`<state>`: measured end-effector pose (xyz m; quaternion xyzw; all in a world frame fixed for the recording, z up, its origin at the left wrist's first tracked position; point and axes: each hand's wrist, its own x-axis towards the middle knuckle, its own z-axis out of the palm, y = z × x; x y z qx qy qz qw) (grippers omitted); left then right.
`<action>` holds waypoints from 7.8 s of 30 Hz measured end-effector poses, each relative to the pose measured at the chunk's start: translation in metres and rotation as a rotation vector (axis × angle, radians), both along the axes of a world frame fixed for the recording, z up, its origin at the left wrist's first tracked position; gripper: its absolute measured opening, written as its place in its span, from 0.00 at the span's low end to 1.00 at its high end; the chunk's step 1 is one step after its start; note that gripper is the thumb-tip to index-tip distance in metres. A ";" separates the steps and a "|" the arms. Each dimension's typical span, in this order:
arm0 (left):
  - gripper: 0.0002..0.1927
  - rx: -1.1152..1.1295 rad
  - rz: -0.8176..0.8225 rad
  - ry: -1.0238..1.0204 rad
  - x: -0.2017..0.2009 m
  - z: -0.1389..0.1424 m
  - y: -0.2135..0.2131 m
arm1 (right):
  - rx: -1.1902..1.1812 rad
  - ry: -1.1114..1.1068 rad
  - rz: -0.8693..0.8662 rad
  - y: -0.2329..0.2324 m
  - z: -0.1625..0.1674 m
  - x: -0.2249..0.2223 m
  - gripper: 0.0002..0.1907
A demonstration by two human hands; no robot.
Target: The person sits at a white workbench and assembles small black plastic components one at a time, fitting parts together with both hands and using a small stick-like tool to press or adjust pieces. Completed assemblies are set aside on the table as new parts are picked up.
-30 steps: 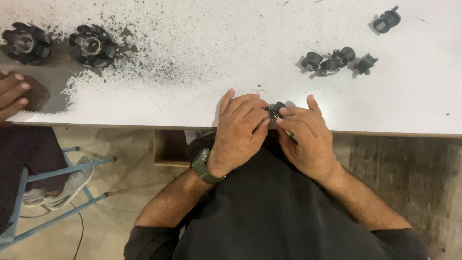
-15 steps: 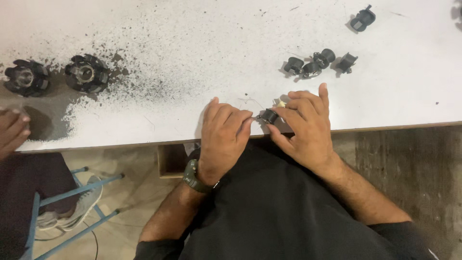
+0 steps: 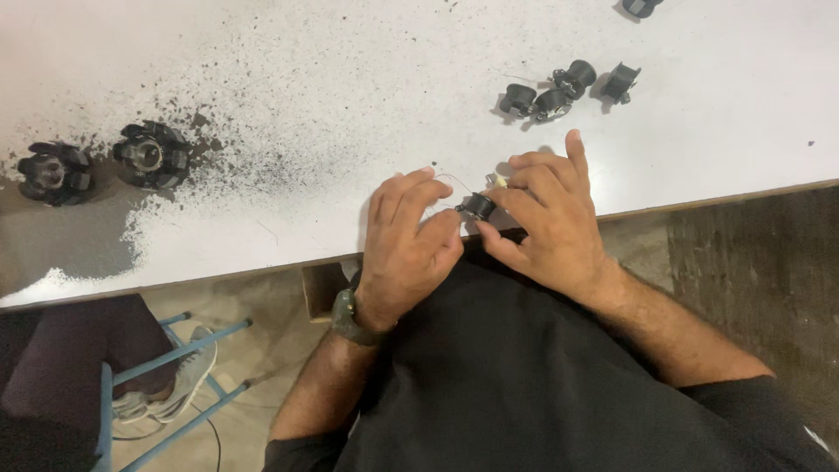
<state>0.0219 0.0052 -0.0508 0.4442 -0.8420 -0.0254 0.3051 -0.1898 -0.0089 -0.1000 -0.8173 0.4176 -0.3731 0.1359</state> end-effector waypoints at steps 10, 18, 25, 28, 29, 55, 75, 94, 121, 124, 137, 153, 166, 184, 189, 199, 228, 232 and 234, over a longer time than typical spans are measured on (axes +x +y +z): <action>0.08 0.311 0.109 0.251 -0.007 0.006 -0.004 | -0.013 0.024 0.019 -0.001 0.001 -0.002 0.19; 0.06 0.423 0.196 0.265 -0.009 0.000 0.001 | -0.034 -0.050 -0.026 0.007 0.008 0.002 0.20; 0.10 0.349 0.086 0.360 -0.014 -0.011 0.003 | -0.057 -0.302 0.113 0.018 -0.003 0.013 0.17; 0.10 0.336 0.079 0.372 -0.014 -0.013 0.004 | -0.053 -0.309 0.080 0.018 -0.007 0.016 0.18; 0.10 0.337 0.075 0.378 -0.013 -0.014 0.005 | -0.063 -0.293 0.074 0.018 -0.007 0.017 0.18; 0.49 0.237 -0.092 -0.297 -0.127 -0.017 -0.115 | -0.107 -0.725 -0.415 -0.027 -0.043 -0.116 0.14; 0.37 0.541 -0.246 -0.323 0.010 -0.004 -0.036 | 0.291 -0.573 -0.397 -0.045 -0.022 -0.121 0.07; 0.63 0.527 0.893 0.049 0.233 0.051 -0.048 | 0.472 -0.275 0.551 -0.015 0.040 0.041 0.05; 0.18 0.155 -0.039 -0.075 0.004 0.034 -0.026 | 0.318 -0.631 -0.055 -0.007 -0.001 0.007 0.13; 0.16 0.212 0.041 -0.040 0.006 0.026 -0.034 | 0.240 -0.452 -0.015 -0.011 0.004 0.012 0.13; 0.10 0.178 0.155 0.187 0.019 -0.011 -0.021 | -0.010 -0.067 -0.021 -0.020 0.010 0.036 0.14; 0.08 0.226 0.206 0.217 0.011 -0.014 -0.019 | 0.132 -0.053 0.041 -0.026 0.032 0.036 0.09; 0.07 0.133 0.229 0.205 0.007 -0.035 -0.021 | 0.017 -0.066 0.037 -0.020 0.021 0.036 0.11; 0.18 0.135 0.179 0.210 0.036 -0.002 -0.018 | 0.054 -0.206 -0.005 -0.020 0.030 0.033 0.10; 0.08 0.170 0.172 0.166 0.024 -0.007 -0.025 | 0.067 -0.145 -0.040 -0.022 0.024 0.036 0.11; 0.07 0.174 0.048 0.041 0.023 0.008 -0.027 | 0.034 -0.162 -0.006 -0.024 0.018 0.034 0.12; 0.09 0.062 0.117 0.128 0.018 -0.020 -0.020 | -0.165 -0.145 0.081 -0.022 0.007 0.046 0.17; 0.10 0.000 0.156 0.140 0.014 -0.030 -0.016 | -0.155 -0.133 0.081 -0.020 0.006 0.047 0.17; 0.11 -0.030 0.176 0.165 0.013 -0.031 -0.014 | -0.152 -0.138 0.092 -0.021 0.006 0.047 0.18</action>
